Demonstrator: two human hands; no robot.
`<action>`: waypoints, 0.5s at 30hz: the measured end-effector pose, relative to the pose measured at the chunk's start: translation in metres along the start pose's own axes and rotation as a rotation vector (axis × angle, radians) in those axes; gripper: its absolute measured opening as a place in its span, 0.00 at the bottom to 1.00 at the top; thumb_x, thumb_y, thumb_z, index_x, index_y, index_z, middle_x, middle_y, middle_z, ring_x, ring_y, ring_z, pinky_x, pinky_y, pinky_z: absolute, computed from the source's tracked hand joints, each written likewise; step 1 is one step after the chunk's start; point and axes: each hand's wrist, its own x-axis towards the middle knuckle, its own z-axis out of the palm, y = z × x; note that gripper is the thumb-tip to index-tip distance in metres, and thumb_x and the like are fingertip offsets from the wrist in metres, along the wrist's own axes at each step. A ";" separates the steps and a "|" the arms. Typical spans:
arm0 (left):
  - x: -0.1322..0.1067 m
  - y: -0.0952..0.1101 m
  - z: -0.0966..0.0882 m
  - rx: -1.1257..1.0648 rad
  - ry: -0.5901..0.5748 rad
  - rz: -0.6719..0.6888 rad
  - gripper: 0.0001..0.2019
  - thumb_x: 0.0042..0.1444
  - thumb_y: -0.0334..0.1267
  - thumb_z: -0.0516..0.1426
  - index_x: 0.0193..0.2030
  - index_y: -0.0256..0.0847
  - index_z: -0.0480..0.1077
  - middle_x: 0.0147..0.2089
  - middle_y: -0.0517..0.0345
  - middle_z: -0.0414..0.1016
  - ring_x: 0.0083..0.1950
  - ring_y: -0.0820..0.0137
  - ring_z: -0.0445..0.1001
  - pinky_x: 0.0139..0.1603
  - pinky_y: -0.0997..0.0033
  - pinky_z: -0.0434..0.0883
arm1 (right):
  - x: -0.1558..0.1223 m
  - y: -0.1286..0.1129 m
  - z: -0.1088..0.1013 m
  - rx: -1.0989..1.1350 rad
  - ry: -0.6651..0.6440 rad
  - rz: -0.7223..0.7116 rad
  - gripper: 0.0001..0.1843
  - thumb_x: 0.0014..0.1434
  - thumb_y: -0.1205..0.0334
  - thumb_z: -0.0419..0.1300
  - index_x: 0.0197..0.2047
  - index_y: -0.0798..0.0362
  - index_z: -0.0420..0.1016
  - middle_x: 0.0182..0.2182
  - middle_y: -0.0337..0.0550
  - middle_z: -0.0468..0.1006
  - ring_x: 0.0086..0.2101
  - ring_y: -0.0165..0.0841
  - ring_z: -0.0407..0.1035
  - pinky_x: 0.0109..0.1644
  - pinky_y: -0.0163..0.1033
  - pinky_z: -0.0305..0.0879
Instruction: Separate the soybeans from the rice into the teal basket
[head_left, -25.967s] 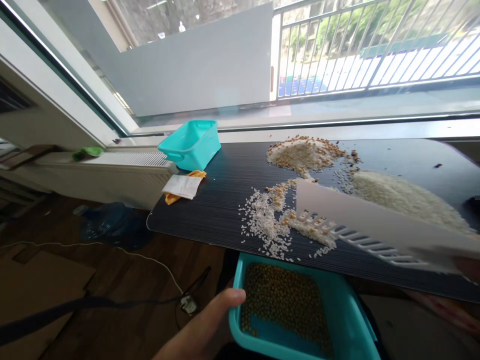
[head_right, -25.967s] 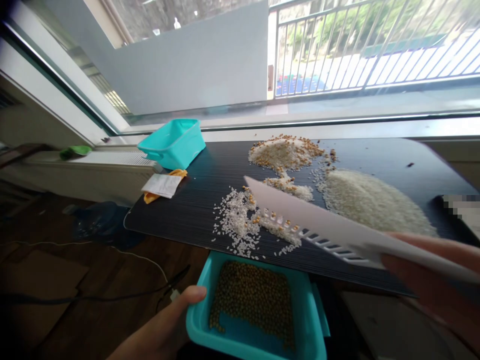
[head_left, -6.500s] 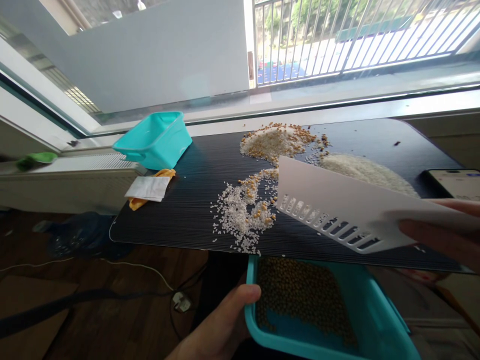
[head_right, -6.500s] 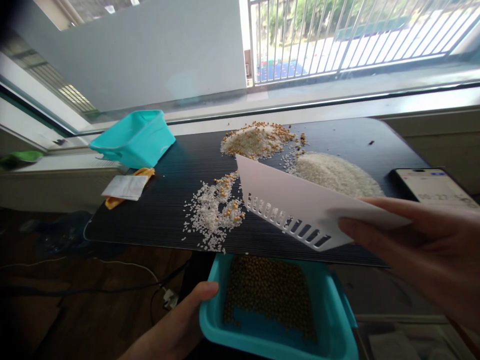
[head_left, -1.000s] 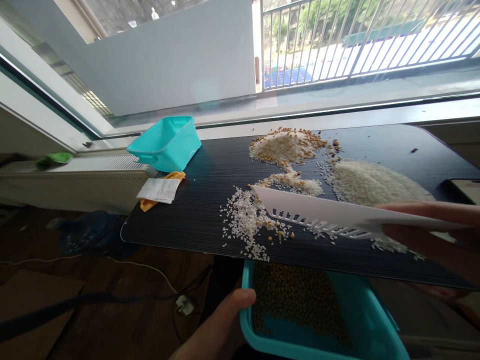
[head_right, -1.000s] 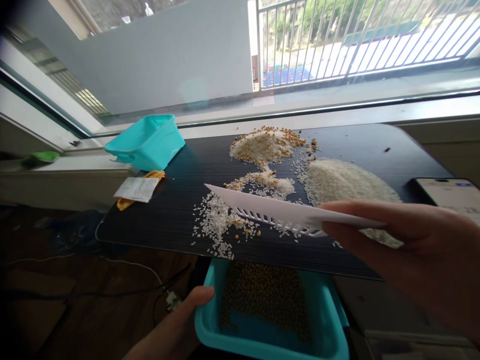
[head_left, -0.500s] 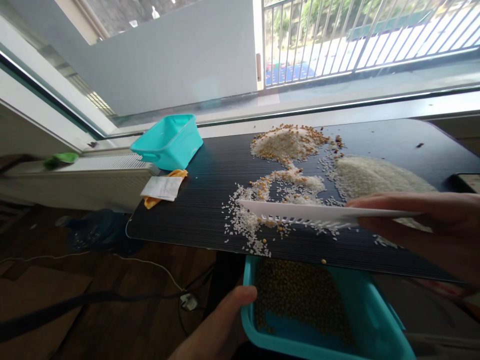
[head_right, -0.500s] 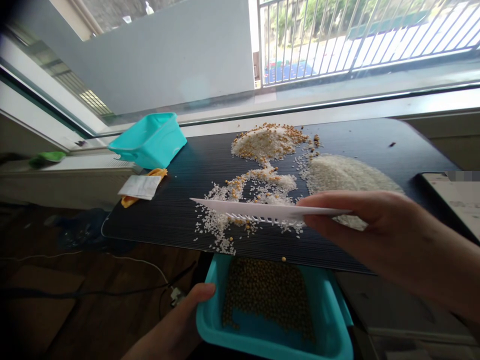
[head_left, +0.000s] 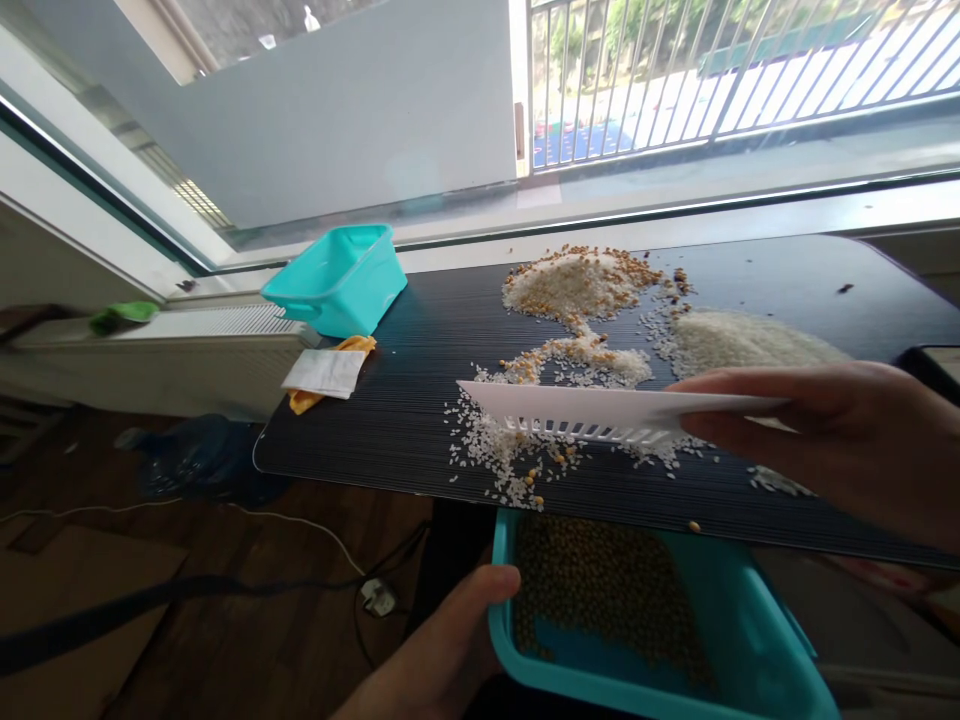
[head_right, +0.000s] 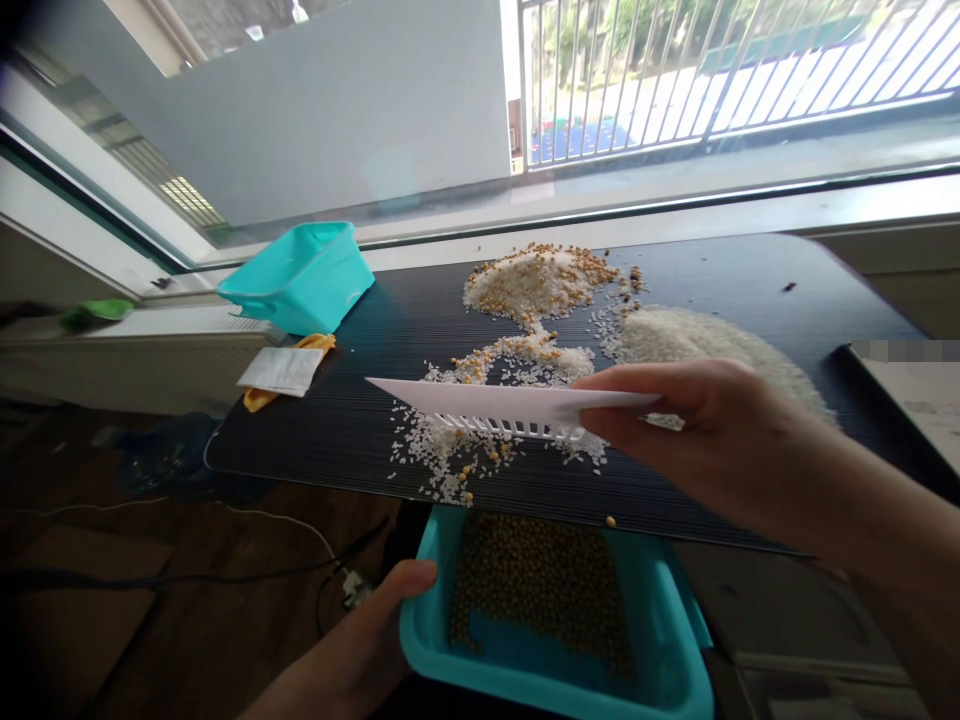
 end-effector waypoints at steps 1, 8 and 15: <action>-0.001 -0.001 -0.001 0.000 0.004 -0.003 0.22 0.60 0.47 0.54 0.55 0.35 0.74 0.54 0.47 0.78 0.61 0.54 0.71 0.65 0.56 0.62 | -0.002 0.003 -0.002 0.024 -0.032 -0.007 0.28 0.47 0.25 0.55 0.29 0.37 0.82 0.24 0.37 0.81 0.18 0.29 0.71 0.18 0.29 0.68; 0.001 0.000 -0.003 -0.012 -0.022 -0.027 0.24 0.60 0.47 0.53 0.59 0.36 0.71 0.56 0.47 0.77 0.62 0.54 0.70 0.66 0.56 0.60 | -0.025 0.033 -0.021 0.038 -0.158 0.033 0.11 0.57 0.45 0.60 0.43 0.27 0.79 0.37 0.32 0.82 0.33 0.33 0.77 0.32 0.35 0.77; 0.006 -0.003 0.002 -0.016 -0.065 -0.016 0.23 0.63 0.44 0.51 0.60 0.36 0.69 0.58 0.48 0.75 0.62 0.56 0.70 0.64 0.56 0.62 | -0.023 0.030 -0.019 0.183 -0.201 0.074 0.12 0.56 0.43 0.61 0.43 0.28 0.79 0.39 0.36 0.82 0.35 0.36 0.77 0.37 0.40 0.78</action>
